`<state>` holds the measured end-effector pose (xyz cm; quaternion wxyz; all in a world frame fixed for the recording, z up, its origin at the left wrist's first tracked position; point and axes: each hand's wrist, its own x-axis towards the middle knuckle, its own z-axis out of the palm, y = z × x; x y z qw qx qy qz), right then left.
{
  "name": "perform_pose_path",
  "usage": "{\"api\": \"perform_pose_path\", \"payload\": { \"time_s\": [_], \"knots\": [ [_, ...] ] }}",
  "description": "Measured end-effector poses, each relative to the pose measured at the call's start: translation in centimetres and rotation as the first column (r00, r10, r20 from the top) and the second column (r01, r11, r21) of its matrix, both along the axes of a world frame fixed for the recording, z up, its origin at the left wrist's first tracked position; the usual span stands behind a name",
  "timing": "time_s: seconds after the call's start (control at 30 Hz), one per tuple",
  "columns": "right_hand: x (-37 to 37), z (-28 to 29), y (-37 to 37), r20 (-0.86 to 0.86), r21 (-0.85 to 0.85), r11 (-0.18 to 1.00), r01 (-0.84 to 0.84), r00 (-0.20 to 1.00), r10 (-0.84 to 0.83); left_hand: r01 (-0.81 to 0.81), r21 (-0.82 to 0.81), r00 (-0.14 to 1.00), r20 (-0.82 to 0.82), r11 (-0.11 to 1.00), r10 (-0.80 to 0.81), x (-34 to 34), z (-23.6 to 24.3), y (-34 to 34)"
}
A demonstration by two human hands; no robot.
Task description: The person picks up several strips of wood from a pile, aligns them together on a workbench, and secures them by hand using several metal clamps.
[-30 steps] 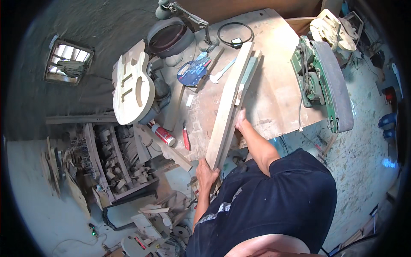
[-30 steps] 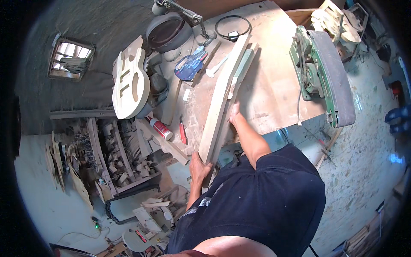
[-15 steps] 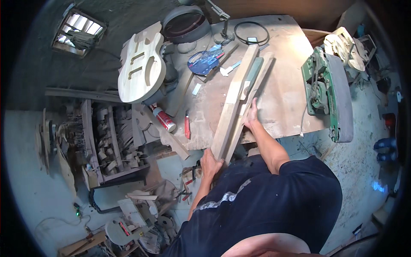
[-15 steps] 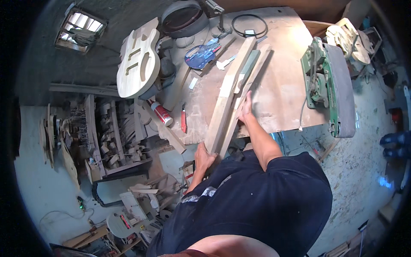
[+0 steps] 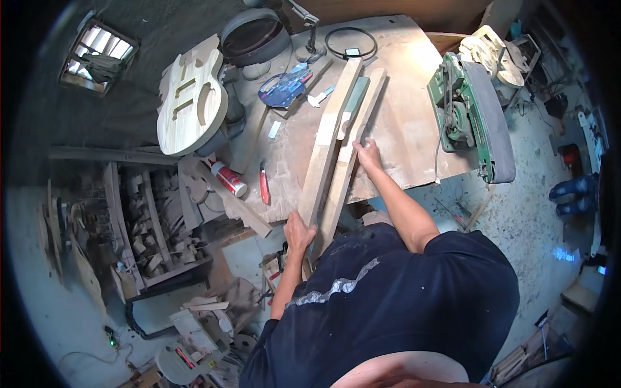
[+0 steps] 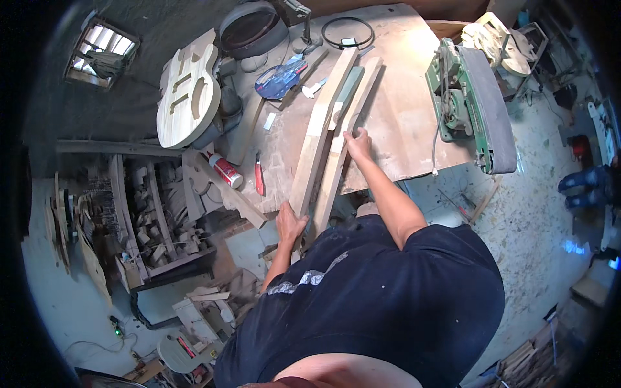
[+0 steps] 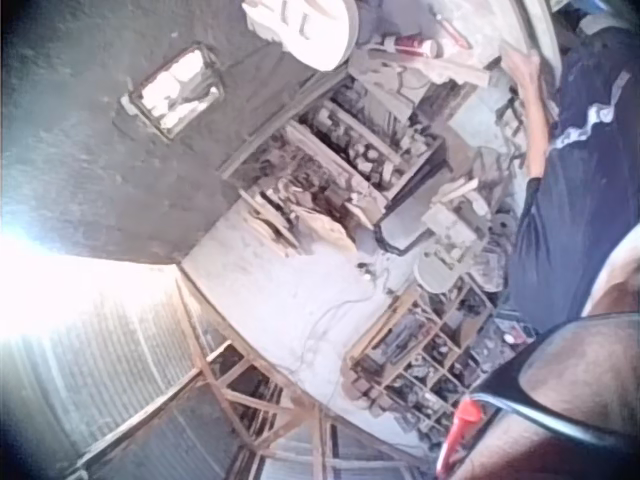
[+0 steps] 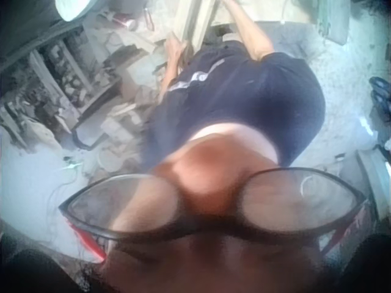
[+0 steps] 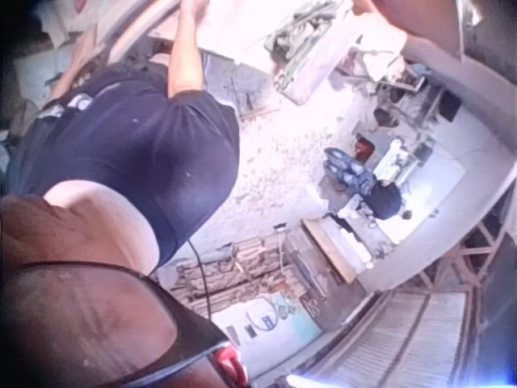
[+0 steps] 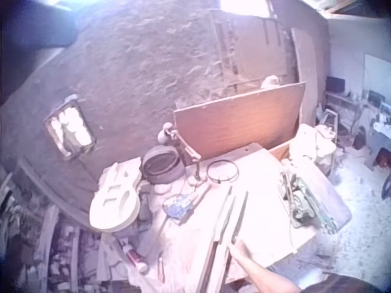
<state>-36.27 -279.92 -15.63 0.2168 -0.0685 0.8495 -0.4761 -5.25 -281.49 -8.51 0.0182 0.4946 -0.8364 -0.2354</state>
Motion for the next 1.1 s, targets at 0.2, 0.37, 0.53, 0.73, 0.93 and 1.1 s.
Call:
{"api": "perform_pose_path", "payload": {
  "time_s": [0.2,0.37,0.53,0.73,0.93,1.1],
  "knots": [
    [0.9,3.8,0.4,0.150,-0.135,0.982,-0.134,0.977,0.154,-0.048,0.070,0.999,-0.017,0.996,0.049,-1.5,3.8,1.3],
    [2.5,4.7,-1.0,0.569,-0.377,0.915,-0.141,0.744,0.349,-0.112,0.093,0.992,-0.055,0.989,0.117,-1.9,5.7,3.1],
    [4.7,5.3,-1.7,0.720,-0.628,0.756,0.183,0.505,0.476,-0.105,0.136,0.991,-0.071,0.985,0.115,-1.6,6.4,3.8],
    [6.2,6.0,-2.1,0.716,-0.657,0.711,0.251,0.504,0.484,-0.059,0.121,0.987,-0.143,0.991,0.076,0.2,5.2,2.3],
    [6.0,5.0,-1.1,0.683,-0.607,0.745,0.277,0.660,0.311,0.052,-0.021,0.984,-0.169,0.998,-0.055,2.0,5.0,-0.9],
    [5.3,5.0,0.3,0.746,-0.553,0.740,0.383,0.623,0.234,0.049,0.021,0.991,-0.127,0.999,-0.046,3.4,3.4,-2.4]
  ]
}}
